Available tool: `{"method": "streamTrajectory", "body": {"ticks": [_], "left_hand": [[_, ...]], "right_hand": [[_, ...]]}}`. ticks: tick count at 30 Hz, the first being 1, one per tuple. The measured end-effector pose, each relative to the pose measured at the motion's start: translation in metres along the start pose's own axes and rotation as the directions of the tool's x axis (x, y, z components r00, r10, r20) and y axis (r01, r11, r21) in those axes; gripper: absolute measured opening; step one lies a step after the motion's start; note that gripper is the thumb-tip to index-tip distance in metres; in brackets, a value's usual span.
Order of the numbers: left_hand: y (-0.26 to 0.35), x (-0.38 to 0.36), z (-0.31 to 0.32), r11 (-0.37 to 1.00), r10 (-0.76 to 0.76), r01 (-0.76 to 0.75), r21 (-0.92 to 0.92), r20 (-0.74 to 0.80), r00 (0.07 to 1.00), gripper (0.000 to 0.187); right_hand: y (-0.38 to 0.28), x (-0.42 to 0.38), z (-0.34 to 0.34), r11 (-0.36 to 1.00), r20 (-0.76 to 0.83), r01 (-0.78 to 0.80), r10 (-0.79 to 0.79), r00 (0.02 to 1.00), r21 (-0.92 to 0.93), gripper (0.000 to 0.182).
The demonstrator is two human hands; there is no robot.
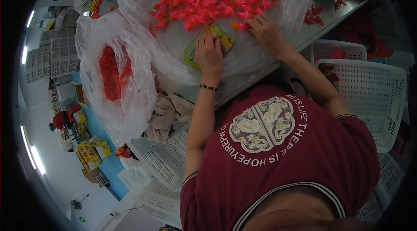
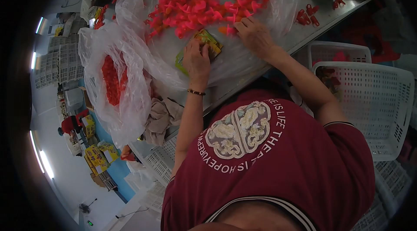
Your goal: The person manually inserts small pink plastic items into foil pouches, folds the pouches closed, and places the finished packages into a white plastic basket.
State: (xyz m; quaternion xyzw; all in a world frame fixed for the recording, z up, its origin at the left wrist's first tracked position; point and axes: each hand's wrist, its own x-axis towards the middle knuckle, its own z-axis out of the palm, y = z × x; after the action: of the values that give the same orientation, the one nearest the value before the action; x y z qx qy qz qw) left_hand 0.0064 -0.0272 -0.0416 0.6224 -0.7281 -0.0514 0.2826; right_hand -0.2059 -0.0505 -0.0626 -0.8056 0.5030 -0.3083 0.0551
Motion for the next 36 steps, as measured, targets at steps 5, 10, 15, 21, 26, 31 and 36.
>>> {"method": "streamTrajectory", "body": {"ticks": [5,10,15,21,26,31,36], "left_hand": [[-0.006,-0.001,0.001,1.000,0.001,-0.002,0.008,0.013,1.000,0.016],[-0.007,0.000,0.005,0.997,0.047,-0.046,0.063,0.000,0.999,0.016],[-0.004,-0.003,0.003,0.989,-0.079,0.067,-0.129,-0.092,0.993,0.010],[-0.012,-0.010,0.011,0.957,-0.159,0.096,-0.274,-0.221,0.962,0.007],[-0.017,-0.014,0.011,0.944,-0.148,0.063,-0.324,-0.243,0.959,0.006],[-0.011,-0.014,0.006,0.947,-0.138,0.062,-0.316,-0.224,0.965,0.005],[-0.014,-0.013,0.009,0.916,-0.191,0.089,-0.391,-0.229,0.955,0.005]], "right_hand": [[-0.004,0.002,-0.002,0.996,-0.017,-0.069,0.068,0.998,-0.061,0.020],[-0.005,0.006,-0.005,0.995,-0.009,-0.087,0.087,0.996,-0.040,0.013],[-0.029,0.018,-0.006,0.904,0.013,-0.189,0.200,0.980,0.384,0.016],[-0.051,0.028,0.025,0.881,0.031,-0.146,0.148,0.988,0.451,0.011],[-0.045,0.021,0.027,0.909,0.048,-0.120,0.110,0.993,0.399,0.009],[-0.051,0.027,0.022,0.870,0.036,-0.175,0.179,0.983,0.462,0.008],[-0.051,0.024,0.023,0.957,0.090,-0.115,0.094,0.991,0.266,0.014]]}}
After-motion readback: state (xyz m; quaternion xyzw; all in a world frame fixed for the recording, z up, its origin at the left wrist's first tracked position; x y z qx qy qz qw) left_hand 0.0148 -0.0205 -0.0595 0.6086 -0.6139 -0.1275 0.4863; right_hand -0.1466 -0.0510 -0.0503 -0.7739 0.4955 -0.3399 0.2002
